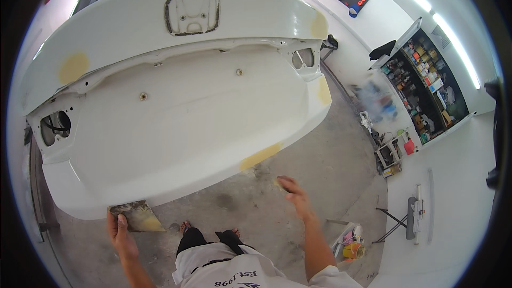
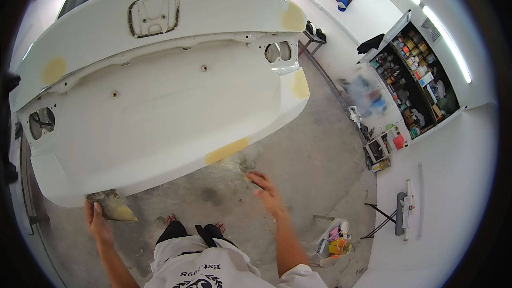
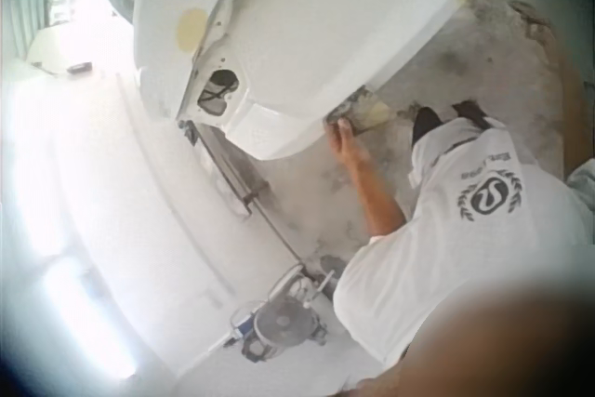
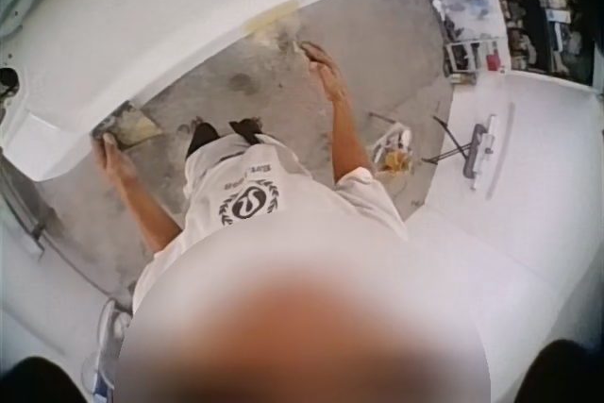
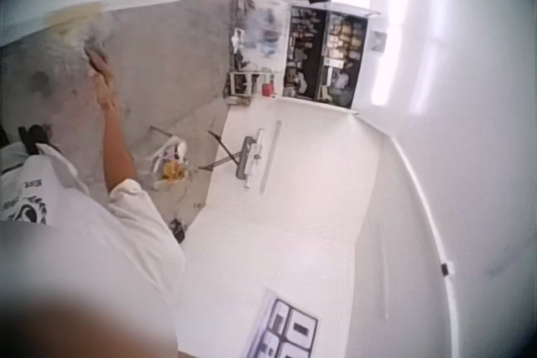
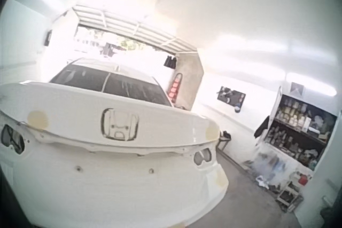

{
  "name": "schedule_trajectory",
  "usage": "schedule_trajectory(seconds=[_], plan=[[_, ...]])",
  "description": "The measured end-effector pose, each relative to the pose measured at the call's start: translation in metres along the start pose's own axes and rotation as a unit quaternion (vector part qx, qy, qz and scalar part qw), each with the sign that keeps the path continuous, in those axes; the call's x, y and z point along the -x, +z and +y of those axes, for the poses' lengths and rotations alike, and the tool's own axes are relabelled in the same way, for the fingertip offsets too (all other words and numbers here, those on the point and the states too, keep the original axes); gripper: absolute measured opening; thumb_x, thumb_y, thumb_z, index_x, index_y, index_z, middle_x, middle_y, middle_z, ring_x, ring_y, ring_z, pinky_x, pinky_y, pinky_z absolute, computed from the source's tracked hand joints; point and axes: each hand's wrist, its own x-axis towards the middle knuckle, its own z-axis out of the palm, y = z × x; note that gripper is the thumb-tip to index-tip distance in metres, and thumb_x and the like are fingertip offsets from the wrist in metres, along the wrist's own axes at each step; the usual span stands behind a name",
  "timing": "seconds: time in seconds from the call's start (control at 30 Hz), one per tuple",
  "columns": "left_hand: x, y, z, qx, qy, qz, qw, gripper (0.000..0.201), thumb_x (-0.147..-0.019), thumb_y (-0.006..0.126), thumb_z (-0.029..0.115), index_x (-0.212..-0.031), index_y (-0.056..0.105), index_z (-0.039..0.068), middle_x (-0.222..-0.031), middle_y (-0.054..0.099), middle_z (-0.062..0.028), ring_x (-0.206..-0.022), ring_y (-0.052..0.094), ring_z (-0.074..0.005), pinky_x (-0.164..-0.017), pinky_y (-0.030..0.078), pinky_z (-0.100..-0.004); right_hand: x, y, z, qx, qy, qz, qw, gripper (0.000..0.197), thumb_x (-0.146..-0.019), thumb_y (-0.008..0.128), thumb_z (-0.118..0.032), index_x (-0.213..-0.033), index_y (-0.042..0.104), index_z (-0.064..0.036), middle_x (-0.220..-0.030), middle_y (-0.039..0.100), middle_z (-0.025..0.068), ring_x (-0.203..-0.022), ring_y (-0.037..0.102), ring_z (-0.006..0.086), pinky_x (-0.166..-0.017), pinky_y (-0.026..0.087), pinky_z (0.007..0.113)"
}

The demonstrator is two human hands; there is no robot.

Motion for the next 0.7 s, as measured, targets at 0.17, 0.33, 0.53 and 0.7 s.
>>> schedule_trajectory(seconds=[0.17, 0.33, 0.53, 0.7], plan=[[0.007, 0.025, 0.008, 0.043, -0.002, 0.064, 0.997, 0.055, -0.103, 0.066, 0.026, -0.150, 0.051, 0.002, -0.140, 0.061, -0.0044, -0.134, 0.051, -0.0170, -0.118, 0.032, -0.0356, 0.015, -0.016, -0.022, -0.516, -0.142, -0.120, 0.836, 0.091, -0.088, 0.068, -0.059, -0.160, 0.037, -0.0121, -0.157, 0.044, 0.0193, -0.134, 0.053, 0.0453, -0.100, 0.050, 0.066], [0.006, 0.042, 0.011, 0.078, 0.032, 0.065, 0.994, 0.050, -0.103, 0.066, 0.023, -0.148, 0.054, 0.004, -0.138, 0.062, -0.0020, -0.131, 0.052, -0.0150, -0.116, 0.034, -0.0360, 0.019, -0.008, -0.051, -0.370, -0.171, -0.019, 0.913, 0.076, -0.092, 0.075, -0.038, -0.156, 0.044, -0.0115, -0.154, 0.048, 0.0195, -0.134, 0.053, 0.0445, -0.103, 0.050, 0.062], [-0.001, 0.035, 0.020, 0.068, 0.025, -0.004, 0.997, 0.044, -0.103, 0.067, 0.022, -0.143, 0.059, 0.005, -0.130, 0.066, 0.0017, -0.120, 0.057, -0.0114, -0.110, 0.038, -0.0307, 0.004, 0.025, -0.092, 0.252, -0.327, 0.038, 0.910, 0.062, -0.085, 0.070, 0.005, -0.143, 0.063, -0.0180, -0.146, 0.051, 0.0116, -0.134, 0.049, 0.0365, -0.110, 0.043, 0.049], [-0.006, 0.032, 0.026, 0.060, 0.007, -0.038, 0.997, 0.040, -0.101, 0.069, 0.022, -0.138, 0.063, 0.007, -0.123, 0.068, 0.0035, -0.116, 0.058, -0.0092, -0.108, 0.038, -0.0273, -0.011, 0.064, -0.097, 0.554, -0.294, 0.085, 0.774, 0.081, -0.083, 0.064, 0.008, -0.147, 0.056, -0.0422, -0.158, 0.036, 0.0087, -0.146, 0.035, 0.0423, -0.119, 0.029, 0.063]])
